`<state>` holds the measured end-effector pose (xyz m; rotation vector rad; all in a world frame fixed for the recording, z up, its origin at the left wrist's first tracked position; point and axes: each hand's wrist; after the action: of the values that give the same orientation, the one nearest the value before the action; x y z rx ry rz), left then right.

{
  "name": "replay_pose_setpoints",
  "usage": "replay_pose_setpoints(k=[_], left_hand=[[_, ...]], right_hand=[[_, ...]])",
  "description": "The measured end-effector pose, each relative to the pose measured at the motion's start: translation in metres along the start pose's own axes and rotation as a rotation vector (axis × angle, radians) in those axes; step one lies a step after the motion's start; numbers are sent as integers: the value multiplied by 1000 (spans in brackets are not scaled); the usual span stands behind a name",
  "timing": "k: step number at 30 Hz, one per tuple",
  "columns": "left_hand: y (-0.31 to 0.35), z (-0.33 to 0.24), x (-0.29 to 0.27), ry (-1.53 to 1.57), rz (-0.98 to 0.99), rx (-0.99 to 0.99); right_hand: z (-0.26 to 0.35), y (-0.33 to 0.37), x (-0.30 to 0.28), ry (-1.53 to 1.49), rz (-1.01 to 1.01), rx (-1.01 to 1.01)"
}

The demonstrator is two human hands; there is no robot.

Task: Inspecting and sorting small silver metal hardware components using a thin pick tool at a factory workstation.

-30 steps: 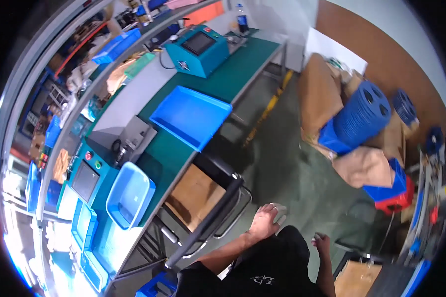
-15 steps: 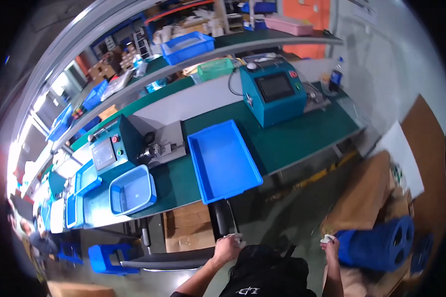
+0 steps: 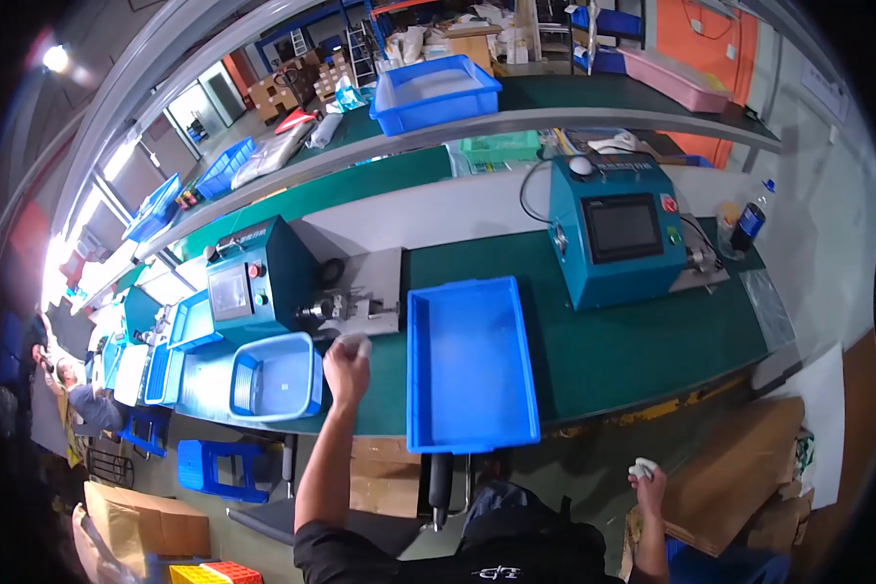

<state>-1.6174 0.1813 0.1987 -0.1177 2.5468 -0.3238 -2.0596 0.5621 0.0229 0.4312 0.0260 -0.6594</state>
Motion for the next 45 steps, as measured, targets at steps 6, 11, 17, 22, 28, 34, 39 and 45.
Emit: replay_pose_setpoints(k=[6, 11, 17, 22, 28, 34, 39, 45], left_hand=[[-172, -25, -36, -8, -255, 124], [-254, -15, -34, -183, -361, 216], [-332, -4, -56, -308, -501, 396], [-398, -29, -82, -359, -541, 289], [-459, -49, -64, -710, -287, 206], [-498, -54, -49, -652, 16, 102], [-498, -49, -73, -640, 56, 21], [-498, -57, -63, -584, 32, 38]], right_hand=[[16, -31, 44, 48, -112, 170], [36, -72, 87, 241, -128, 193], [41, -108, 121, 309, -181, 129], [69, -111, 142, 339, -179, 233], [34, -110, 130, 332, -206, 245], [32, -90, 136, 437, -261, 489], [-3, -74, 115, 334, -78, 60], [-29, -68, 93, 241, -33, 67]])
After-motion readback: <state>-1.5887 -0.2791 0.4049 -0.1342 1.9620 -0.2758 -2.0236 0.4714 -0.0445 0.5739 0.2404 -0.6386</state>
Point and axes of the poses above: each hand's wrist, its own y-axis away from the middle knuckle, its own x-axis out of the palm, z = x × y, and after that the axes turned 9 degrees about z, right-handed
